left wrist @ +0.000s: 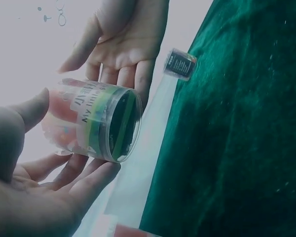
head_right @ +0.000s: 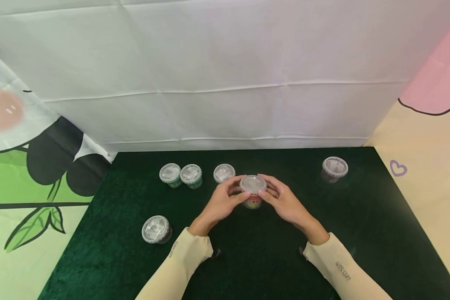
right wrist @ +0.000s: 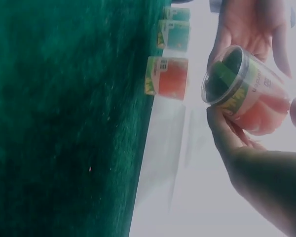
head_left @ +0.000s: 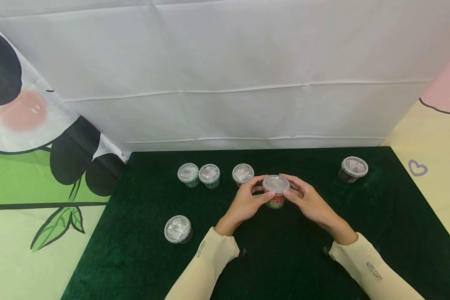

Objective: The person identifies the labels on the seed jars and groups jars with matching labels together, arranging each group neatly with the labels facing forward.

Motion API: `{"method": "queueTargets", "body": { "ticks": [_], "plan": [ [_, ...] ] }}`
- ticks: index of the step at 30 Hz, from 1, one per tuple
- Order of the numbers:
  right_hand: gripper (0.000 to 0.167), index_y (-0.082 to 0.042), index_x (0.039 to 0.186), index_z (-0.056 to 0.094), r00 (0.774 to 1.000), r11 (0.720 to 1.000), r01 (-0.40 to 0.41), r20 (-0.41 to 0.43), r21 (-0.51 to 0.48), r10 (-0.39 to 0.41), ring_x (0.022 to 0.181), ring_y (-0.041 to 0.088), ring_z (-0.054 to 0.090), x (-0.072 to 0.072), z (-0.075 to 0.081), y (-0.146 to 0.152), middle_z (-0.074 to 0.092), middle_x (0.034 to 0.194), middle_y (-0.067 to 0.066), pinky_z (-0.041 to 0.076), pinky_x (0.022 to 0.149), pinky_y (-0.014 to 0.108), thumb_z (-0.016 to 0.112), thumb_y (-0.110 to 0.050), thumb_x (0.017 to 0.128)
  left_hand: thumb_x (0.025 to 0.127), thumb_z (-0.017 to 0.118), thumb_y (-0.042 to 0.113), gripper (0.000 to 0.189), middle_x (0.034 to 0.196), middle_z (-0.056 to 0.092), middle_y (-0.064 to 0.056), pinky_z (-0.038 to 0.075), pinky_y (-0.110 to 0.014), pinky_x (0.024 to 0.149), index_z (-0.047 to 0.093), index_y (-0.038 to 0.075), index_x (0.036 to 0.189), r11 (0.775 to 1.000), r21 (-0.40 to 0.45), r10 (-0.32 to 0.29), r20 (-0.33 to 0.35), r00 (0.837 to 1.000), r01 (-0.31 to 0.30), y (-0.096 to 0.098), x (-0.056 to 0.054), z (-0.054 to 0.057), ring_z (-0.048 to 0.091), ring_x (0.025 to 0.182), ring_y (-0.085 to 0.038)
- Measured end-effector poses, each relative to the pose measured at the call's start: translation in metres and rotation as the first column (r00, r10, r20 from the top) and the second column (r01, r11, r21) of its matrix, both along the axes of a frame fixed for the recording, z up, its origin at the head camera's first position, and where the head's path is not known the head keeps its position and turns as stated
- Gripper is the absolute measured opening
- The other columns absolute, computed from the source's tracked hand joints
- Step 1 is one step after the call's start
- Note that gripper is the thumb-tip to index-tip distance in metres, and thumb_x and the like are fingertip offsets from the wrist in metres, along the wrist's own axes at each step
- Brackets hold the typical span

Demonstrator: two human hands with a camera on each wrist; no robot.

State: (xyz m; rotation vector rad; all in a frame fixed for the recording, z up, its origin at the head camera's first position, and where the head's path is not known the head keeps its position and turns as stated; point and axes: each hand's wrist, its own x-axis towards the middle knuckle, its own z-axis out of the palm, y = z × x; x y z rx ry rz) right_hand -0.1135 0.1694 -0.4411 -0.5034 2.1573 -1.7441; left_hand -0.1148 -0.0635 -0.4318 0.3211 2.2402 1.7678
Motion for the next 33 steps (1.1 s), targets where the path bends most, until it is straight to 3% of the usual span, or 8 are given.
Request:
{"method": "queueTargets", "body": {
  "ticks": [5, 12, 19, 27, 33],
  "plan": [
    [0.059, 0.000, 0.164, 0.026, 1.000, 1.000, -0.010, -0.001, -0.011, 0.010, 0.152, 0.048, 0.036, -0.007, -0.002, 0.003, 0.032, 0.166, 0.030, 0.042, 0.117, 0.043, 0.051, -0.014, 0.113, 0.103, 0.071, 0.017, 0.058, 0.151, 0.052, -0.016, 0.052, -0.043, 0.113, 0.049, 0.006, 0.155, 1.000, -0.031, -0.007, -0.046, 0.999, 0.006, 0.002, -0.006, 0.003, 0.056, 0.138, -0.033],
    [0.058, 0.002, 0.164, 0.027, 0.999, 1.000, -0.016, -0.042, -0.007, 0.016, 0.152, 0.048, 0.035, -0.018, -0.001, 0.003, 0.030, 0.167, 0.030, 0.040, 0.117, 0.042, 0.051, -0.010, 0.112, 0.102, 0.072, 0.013, 0.061, 0.150, 0.054, -0.018, 0.054, -0.040, 0.110, 0.046, 0.001, 0.156, 0.996, -0.084, -0.011, -0.094, 0.996, 0.003, 0.003, -0.013, 0.007, 0.057, 0.136, -0.033],
    [0.060, 0.005, 0.163, 0.025, 0.995, 0.999, -0.040, -0.086, 0.003, 0.040, 0.151, 0.050, 0.035, -0.029, -0.004, 0.001, 0.029, 0.167, 0.032, 0.043, 0.115, 0.042, 0.052, -0.006, 0.111, 0.101, 0.073, 0.013, 0.062, 0.151, 0.056, -0.017, 0.056, -0.039, 0.107, 0.047, 0.003, 0.157, 0.986, -0.164, -0.029, -0.104, 0.994, 0.012, 0.001, -0.023, 0.012, 0.059, 0.135, -0.032],
    [0.067, 0.006, 0.163, 0.023, 0.989, 0.997, -0.078, -0.126, -0.001, 0.077, 0.150, 0.051, 0.036, -0.038, -0.010, -0.003, 0.026, 0.166, 0.031, 0.052, 0.107, 0.026, 0.060, -0.002, 0.107, 0.101, 0.074, 0.011, 0.061, 0.147, 0.058, -0.019, 0.058, -0.041, 0.104, 0.048, 0.002, 0.156, 0.970, -0.242, -0.051, -0.078, 0.996, 0.031, -0.002, -0.031, 0.020, 0.059, 0.134, -0.034],
    [0.068, 0.005, 0.162, 0.026, 0.989, 0.998, -0.069, -0.131, -0.003, 0.068, 0.149, 0.051, 0.039, -0.046, -0.013, -0.008, 0.029, 0.164, 0.031, 0.054, 0.105, 0.025, 0.063, -0.002, 0.105, 0.099, 0.075, 0.007, 0.061, 0.149, 0.057, -0.020, 0.058, -0.041, 0.104, 0.049, 0.000, 0.154, 0.960, -0.278, -0.054, -0.090, 0.995, 0.027, -0.004, -0.036, 0.021, 0.060, 0.133, -0.036]
  ]
}}
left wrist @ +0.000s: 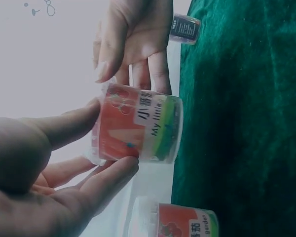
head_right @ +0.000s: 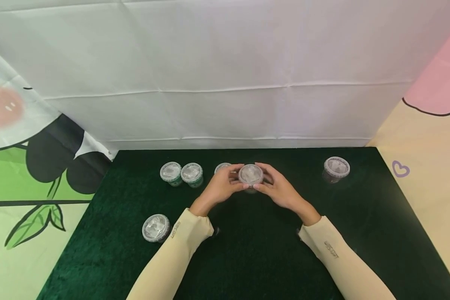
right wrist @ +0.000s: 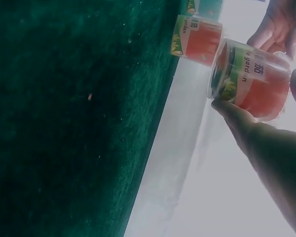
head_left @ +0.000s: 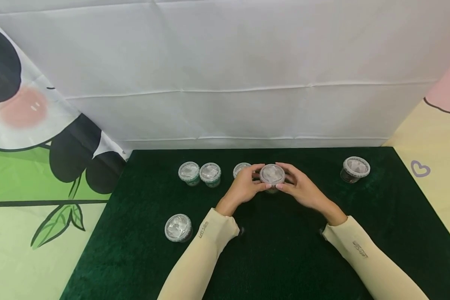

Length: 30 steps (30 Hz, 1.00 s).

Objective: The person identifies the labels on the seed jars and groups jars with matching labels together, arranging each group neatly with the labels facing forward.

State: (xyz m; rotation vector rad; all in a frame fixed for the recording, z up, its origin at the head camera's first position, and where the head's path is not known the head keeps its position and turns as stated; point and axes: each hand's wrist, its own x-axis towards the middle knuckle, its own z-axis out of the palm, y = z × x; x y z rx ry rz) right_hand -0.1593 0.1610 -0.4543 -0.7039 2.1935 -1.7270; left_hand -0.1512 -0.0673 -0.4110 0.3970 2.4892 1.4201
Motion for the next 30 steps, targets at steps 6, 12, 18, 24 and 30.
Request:
{"method": "queueTargets", "body": {
  "ticks": [6, 12, 18, 24, 30],
  "plan": [
    [0.068, 0.009, 0.160, 0.027, 1.000, 1.000, 0.016, -0.013, 0.005, -0.016, 0.148, 0.052, 0.039, -0.006, -0.003, -0.002, 0.033, 0.161, 0.033, 0.053, 0.107, 0.027, 0.064, 0.000, 0.104, 0.098, 0.076, 0.005, 0.062, 0.149, 0.057, -0.020, 0.058, -0.042, 0.104, 0.049, -0.003, 0.153, 0.999, -0.044, 0.003, -0.013, 1.000, -0.004, 0.001, -0.007, 0.001, 0.062, 0.130, -0.035],
    [0.068, 0.009, 0.160, 0.027, 0.999, 0.999, 0.029, -0.022, 0.040, -0.028, 0.148, 0.052, 0.040, -0.010, -0.006, -0.003, 0.035, 0.159, 0.034, 0.051, 0.110, 0.037, 0.064, 0.000, 0.104, 0.098, 0.075, 0.003, 0.064, 0.146, 0.058, -0.022, 0.058, -0.039, 0.104, 0.047, -0.004, 0.154, 0.997, -0.073, 0.014, 0.003, 1.000, -0.014, 0.004, -0.011, 0.000, 0.062, 0.130, -0.034],
    [0.068, 0.008, 0.160, 0.028, 0.999, 0.997, 0.035, -0.019, 0.067, -0.034, 0.148, 0.051, 0.040, -0.015, -0.010, -0.004, 0.034, 0.161, 0.032, 0.050, 0.111, 0.045, 0.065, 0.000, 0.103, 0.097, 0.076, 0.002, 0.064, 0.150, 0.057, -0.022, 0.056, -0.038, 0.106, 0.047, -0.005, 0.154, 0.991, -0.132, 0.007, -0.035, 0.999, -0.012, 0.008, -0.015, -0.005, 0.062, 0.132, -0.032],
    [0.070, 0.007, 0.161, 0.027, 0.999, 0.997, 0.028, -0.018, 0.077, -0.026, 0.148, 0.051, 0.040, -0.019, -0.013, -0.006, 0.033, 0.161, 0.031, 0.049, 0.112, 0.046, 0.065, 0.002, 0.103, 0.096, 0.077, 0.005, 0.062, 0.153, 0.054, -0.021, 0.049, -0.041, 0.116, 0.051, -0.004, 0.152, 0.961, -0.275, -0.006, -0.141, 0.990, -0.034, 0.013, -0.016, -0.008, 0.058, 0.137, -0.030],
    [0.070, 0.007, 0.160, 0.027, 1.000, 0.995, 0.022, -0.024, 0.094, -0.020, 0.146, 0.051, 0.043, -0.025, -0.015, -0.009, 0.032, 0.162, 0.031, 0.052, 0.110, 0.045, 0.065, 0.002, 0.103, 0.097, 0.076, 0.004, 0.062, 0.154, 0.054, -0.020, 0.044, -0.043, 0.120, 0.051, -0.002, 0.153, 0.946, -0.322, -0.036, -0.195, 0.980, -0.029, 0.016, -0.015, -0.008, 0.054, 0.141, -0.031]
  ]
}}
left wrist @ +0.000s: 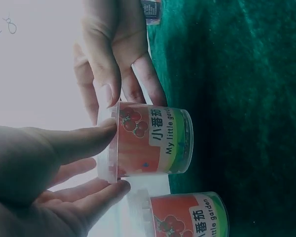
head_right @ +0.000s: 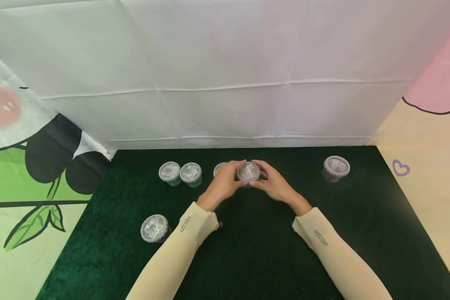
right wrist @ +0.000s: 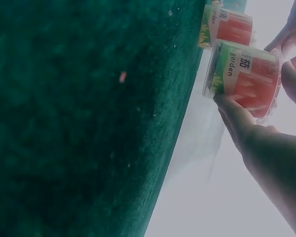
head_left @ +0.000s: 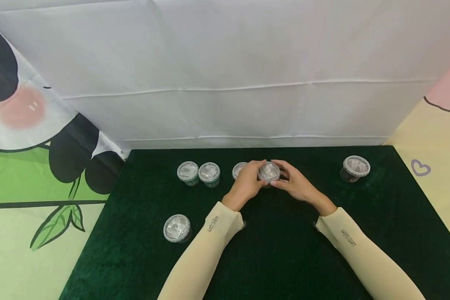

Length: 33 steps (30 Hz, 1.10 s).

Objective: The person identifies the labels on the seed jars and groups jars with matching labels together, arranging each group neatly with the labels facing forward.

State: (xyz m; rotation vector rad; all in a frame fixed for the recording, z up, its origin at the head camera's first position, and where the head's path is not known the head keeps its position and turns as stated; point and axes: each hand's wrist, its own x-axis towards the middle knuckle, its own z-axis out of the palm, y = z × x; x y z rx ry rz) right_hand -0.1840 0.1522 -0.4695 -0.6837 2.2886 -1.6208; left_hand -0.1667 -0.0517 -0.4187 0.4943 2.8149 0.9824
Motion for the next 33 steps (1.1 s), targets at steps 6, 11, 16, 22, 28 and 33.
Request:
{"method": "queueTargets", "body": {
  "ticks": [6, 11, 16, 22, 28, 33],
  "plan": [
    [0.070, 0.008, 0.160, 0.027, 1.000, 1.000, -0.004, -0.021, 0.025, 0.005, 0.145, 0.051, 0.045, -0.0045, -0.0019, -0.0027, 0.032, 0.162, 0.032, 0.052, 0.109, 0.045, 0.066, 0.001, 0.103, 0.098, 0.075, 0.004, 0.061, 0.157, 0.051, -0.021, 0.040, -0.046, 0.123, 0.051, 0.000, 0.154, 1.000, -0.025, -0.014, -0.020, 1.000, 0.014, -0.0002, -0.0002, -0.0008, 0.049, 0.146, -0.034],
    [0.069, 0.009, 0.160, 0.028, 1.000, 1.000, -0.006, -0.027, 0.027, 0.006, 0.144, 0.051, 0.045, -0.0073, -0.0032, -0.0059, 0.034, 0.161, 0.033, 0.051, 0.111, 0.050, 0.066, 0.002, 0.102, 0.099, 0.073, 0.004, 0.059, 0.160, 0.048, -0.021, 0.038, -0.047, 0.124, 0.051, 0.001, 0.153, 0.999, -0.035, -0.007, -0.027, 1.000, 0.006, 0.0001, 0.0001, -0.0016, 0.047, 0.148, -0.035],
    [0.067, 0.010, 0.159, 0.028, 0.999, 0.999, -0.012, -0.032, 0.031, 0.013, 0.144, 0.053, 0.044, -0.0079, -0.0032, -0.0084, 0.035, 0.159, 0.034, 0.047, 0.114, 0.057, 0.065, 0.001, 0.103, 0.099, 0.072, 0.001, 0.056, 0.160, 0.048, -0.020, 0.038, -0.048, 0.124, 0.053, 0.000, 0.152, 0.999, -0.047, -0.003, -0.041, 0.999, 0.001, 0.0001, 0.0004, -0.0020, 0.047, 0.148, -0.035],
    [0.067, 0.009, 0.159, 0.028, 1.000, 0.998, -0.004, -0.023, 0.061, 0.005, 0.145, 0.052, 0.043, -0.0088, -0.0053, -0.0089, 0.035, 0.159, 0.033, 0.044, 0.116, 0.059, 0.066, 0.000, 0.103, 0.100, 0.069, 0.000, 0.054, 0.160, 0.048, -0.021, 0.037, -0.048, 0.125, 0.052, 0.000, 0.151, 0.996, -0.082, -0.033, -0.052, 0.998, 0.028, 0.0006, -0.0010, -0.0042, 0.047, 0.148, -0.036],
    [0.068, 0.008, 0.158, 0.029, 1.000, 0.996, 0.000, -0.015, 0.086, 0.002, 0.145, 0.052, 0.043, -0.0093, -0.0053, -0.0084, 0.035, 0.159, 0.033, 0.044, 0.117, 0.059, 0.066, -0.001, 0.103, 0.101, 0.067, -0.003, 0.054, 0.162, 0.047, -0.020, 0.038, -0.046, 0.124, 0.052, 0.001, 0.152, 0.990, -0.134, -0.053, -0.043, 0.998, 0.047, 0.0028, -0.0027, -0.0051, 0.046, 0.149, -0.034],
    [0.067, 0.010, 0.159, 0.027, 1.000, 0.996, -0.006, -0.011, 0.094, 0.007, 0.146, 0.054, 0.041, -0.0085, -0.0044, -0.0071, 0.033, 0.160, 0.035, 0.042, 0.118, 0.061, 0.065, -0.001, 0.104, 0.101, 0.067, -0.003, 0.052, 0.162, 0.047, -0.019, 0.039, -0.047, 0.124, 0.054, 0.002, 0.151, 0.988, -0.145, -0.053, -0.051, 0.997, 0.045, 0.0033, -0.0020, -0.0066, 0.047, 0.149, -0.033]
  ]
}}
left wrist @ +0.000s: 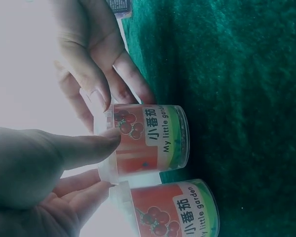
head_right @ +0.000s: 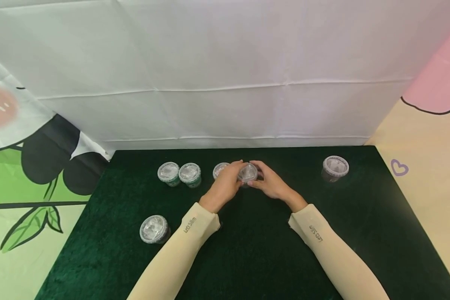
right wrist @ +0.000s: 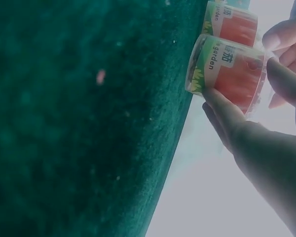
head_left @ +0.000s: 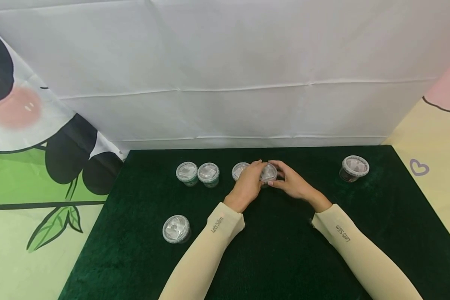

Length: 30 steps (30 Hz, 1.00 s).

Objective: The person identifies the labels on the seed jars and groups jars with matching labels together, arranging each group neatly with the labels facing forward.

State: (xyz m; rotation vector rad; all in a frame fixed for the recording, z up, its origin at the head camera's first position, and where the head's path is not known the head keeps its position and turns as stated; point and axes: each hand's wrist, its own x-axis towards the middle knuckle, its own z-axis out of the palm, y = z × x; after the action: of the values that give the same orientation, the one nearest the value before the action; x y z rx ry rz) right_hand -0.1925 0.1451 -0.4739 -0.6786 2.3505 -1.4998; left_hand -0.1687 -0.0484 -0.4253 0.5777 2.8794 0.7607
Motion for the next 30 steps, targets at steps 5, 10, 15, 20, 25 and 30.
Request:
{"method": "queueTargets", "body": {
  "ticks": [5, 10, 15, 20, 25, 30],
  "plan": [
    [0.067, 0.010, 0.159, 0.027, 1.000, 1.000, 0.001, -0.004, 0.014, -0.001, 0.145, 0.056, 0.040, 0.001, -0.001, 0.000, 0.032, 0.160, 0.035, 0.044, 0.115, 0.062, 0.064, -0.001, 0.104, 0.101, 0.067, -0.002, 0.052, 0.162, 0.047, -0.018, 0.039, -0.047, 0.123, 0.054, 0.003, 0.151, 1.000, -0.017, -0.004, -0.007, 1.000, 0.004, 0.000, 0.001, -0.002, 0.047, 0.149, -0.033],
    [0.070, 0.007, 0.160, 0.026, 1.000, 0.999, 0.008, 0.000, 0.043, -0.008, 0.145, 0.056, 0.041, 0.001, -0.001, 0.000, 0.030, 0.162, 0.035, 0.047, 0.113, 0.061, 0.065, -0.004, 0.104, 0.101, 0.069, 0.000, 0.057, 0.163, 0.045, -0.019, 0.039, -0.046, 0.123, 0.050, 0.004, 0.155, 1.000, -0.026, -0.007, -0.029, 1.000, 0.006, -0.002, 0.003, -0.003, 0.047, 0.149, -0.033],
    [0.073, 0.008, 0.162, 0.022, 0.999, 0.999, 0.030, 0.020, 0.037, -0.030, 0.146, 0.055, 0.040, 0.005, 0.001, 0.008, 0.030, 0.163, 0.035, 0.045, 0.114, 0.061, 0.065, -0.004, 0.104, 0.100, 0.072, 0.004, 0.065, 0.164, 0.044, -0.020, 0.037, -0.050, 0.124, 0.044, 0.003, 0.159, 1.000, 0.003, -0.026, -0.067, 0.997, 0.026, -0.001, 0.010, -0.003, 0.043, 0.151, -0.034],
    [0.071, 0.009, 0.162, 0.022, 0.999, 0.999, 0.049, 0.013, 0.016, -0.049, 0.148, 0.053, 0.039, 0.012, 0.006, 0.024, 0.032, 0.163, 0.035, 0.044, 0.115, 0.061, 0.064, -0.003, 0.105, 0.100, 0.074, 0.010, 0.065, 0.164, 0.045, -0.018, 0.036, -0.049, 0.125, 0.046, 0.005, 0.158, 0.999, 0.032, -0.017, -0.096, 0.995, 0.020, 0.000, 0.016, 0.000, 0.043, 0.152, -0.033],
    [0.069, 0.007, 0.162, 0.025, 0.997, 0.997, 0.079, -0.011, -0.010, -0.079, 0.147, 0.051, 0.041, 0.022, 0.015, 0.040, 0.036, 0.161, 0.034, 0.043, 0.115, 0.059, 0.064, -0.002, 0.105, 0.098, 0.077, 0.010, 0.066, 0.163, 0.047, -0.015, 0.037, -0.046, 0.125, 0.047, 0.006, 0.157, 0.994, 0.112, -0.006, -0.106, 0.994, 0.018, 0.003, 0.022, 0.003, 0.045, 0.151, -0.030],
    [0.068, 0.006, 0.161, 0.027, 0.994, 0.994, 0.109, -0.023, -0.023, -0.110, 0.147, 0.050, 0.043, 0.033, 0.023, 0.054, 0.039, 0.160, 0.033, 0.042, 0.115, 0.055, 0.064, -0.003, 0.105, 0.097, 0.078, 0.013, 0.067, 0.162, 0.049, -0.012, 0.038, -0.043, 0.124, 0.049, 0.007, 0.156, 0.983, 0.182, 0.000, -0.098, 0.995, 0.018, 0.009, 0.030, 0.004, 0.046, 0.150, -0.026]
  ]
}}
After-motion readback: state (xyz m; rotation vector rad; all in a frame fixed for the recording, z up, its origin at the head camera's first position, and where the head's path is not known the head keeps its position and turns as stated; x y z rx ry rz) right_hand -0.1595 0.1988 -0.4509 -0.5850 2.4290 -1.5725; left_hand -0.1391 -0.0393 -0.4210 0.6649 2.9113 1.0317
